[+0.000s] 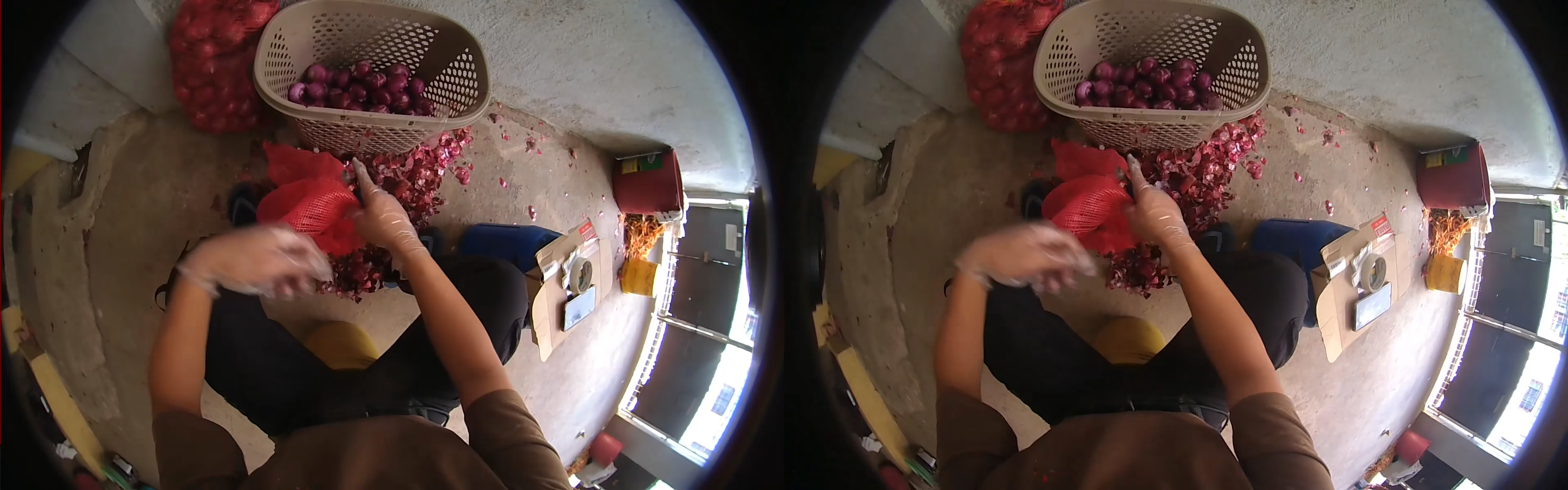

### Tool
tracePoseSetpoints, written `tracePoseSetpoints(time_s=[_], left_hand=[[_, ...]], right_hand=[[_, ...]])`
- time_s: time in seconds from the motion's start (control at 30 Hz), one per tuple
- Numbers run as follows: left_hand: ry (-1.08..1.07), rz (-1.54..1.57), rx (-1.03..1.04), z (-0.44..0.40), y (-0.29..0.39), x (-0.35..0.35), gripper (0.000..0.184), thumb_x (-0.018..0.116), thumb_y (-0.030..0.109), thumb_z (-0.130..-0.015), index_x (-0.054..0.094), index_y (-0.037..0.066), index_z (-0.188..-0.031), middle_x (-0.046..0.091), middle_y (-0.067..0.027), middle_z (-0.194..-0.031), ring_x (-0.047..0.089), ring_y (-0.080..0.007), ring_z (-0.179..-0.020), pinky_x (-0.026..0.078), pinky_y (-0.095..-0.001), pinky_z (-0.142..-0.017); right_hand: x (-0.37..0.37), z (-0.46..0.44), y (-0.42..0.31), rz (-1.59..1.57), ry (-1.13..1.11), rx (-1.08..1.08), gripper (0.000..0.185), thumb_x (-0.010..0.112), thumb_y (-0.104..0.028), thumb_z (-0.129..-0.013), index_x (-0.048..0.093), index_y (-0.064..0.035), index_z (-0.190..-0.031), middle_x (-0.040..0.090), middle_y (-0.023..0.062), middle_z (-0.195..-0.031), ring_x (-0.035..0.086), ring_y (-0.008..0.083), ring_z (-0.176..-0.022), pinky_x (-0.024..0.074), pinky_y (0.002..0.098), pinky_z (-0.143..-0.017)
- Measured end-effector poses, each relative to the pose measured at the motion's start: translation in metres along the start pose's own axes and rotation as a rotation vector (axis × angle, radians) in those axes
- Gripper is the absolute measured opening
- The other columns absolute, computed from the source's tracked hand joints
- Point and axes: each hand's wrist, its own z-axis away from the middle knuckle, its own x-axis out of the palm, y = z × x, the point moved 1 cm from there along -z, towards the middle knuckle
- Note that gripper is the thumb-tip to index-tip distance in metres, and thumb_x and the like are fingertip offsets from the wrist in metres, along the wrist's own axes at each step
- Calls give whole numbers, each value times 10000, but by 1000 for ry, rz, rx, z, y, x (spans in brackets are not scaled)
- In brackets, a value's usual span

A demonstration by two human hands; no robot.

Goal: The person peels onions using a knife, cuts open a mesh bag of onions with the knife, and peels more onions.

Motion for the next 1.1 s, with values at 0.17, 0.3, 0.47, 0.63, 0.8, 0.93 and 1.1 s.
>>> tracePoseSetpoints(time_s=[0.17,0.3,0.47,0.63,0.8,0.93,1.1], left_hand=[[351,-850,18,-106,-66,12,334,586,305,-922,647,47,-1126,671,-161,-1117,653,-282,-1019,495,-419,-904],[720,-1010,-103,-126,-37,-2,405,568,361,-918,630,78,-1201,602,-183,-1279,578,-298,-1202,431,-482,-1025],[1120,-1131,-58,-165,-69,4,454,609,376,-887,627,77,-1228,582,-193,-1304,552,-285,-1240,415,-484,-1041],[1172,-1058,-19,-174,-91,30,442,610,368,-888,631,75,-1218,589,-182,-1281,558,-275,-1219,419,-469,-1029],[1169,-995,15,-175,-93,34,430,611,361,-888,634,73,-1207,596,-170,-1259,563,-265,-1197,423,-454,-1016],[1147,-925,53,-176,-100,45,421,611,355,-889,636,71,-1199,601,-161,-1240,568,-257,-1180,426,-442,-1006],[1104,-796,99,-173,-119,73,410,612,348,-890,639,69,-1188,608,-149,-1218,574,-247,-1159,431,-426,-994]], right_hand=[[-36,21,-44,-452,-4,-342,811,586,-41,-791,297,-79,-1548,450,245,-1487,424,347,-1402,328,377,-1156],[-55,41,-72,-492,-87,-369,819,576,-16,-768,306,-48,-1540,411,199,-1531,363,301,-1448,292,386,-1179],[-69,57,-86,-473,-74,-588,845,548,26,-744,288,-68,-1543,380,198,-1546,380,349,-1424,350,401,-1148],[-62,91,-106,-440,-200,-616,858,533,74,-728,279,-48,-1538,401,153,-1544,556,390,-1236,509,377,-957],[-57,95,-110,-479,-138,-680,812,520,78,-762,281,-23,-1531,391,198,-1542,582,391,-1211,507,376,-951],[-63,97,-114,-627,-114,-748,763,524,53,-799,281,9,-1521,380,223,-1546,598,360,-1219,507,373,-959],[-50,119,-136,-762,-158,-893,708,498,-16,-841,299,7,-1520,448,185,-1511,671,266,-1035,534,306,-873]])
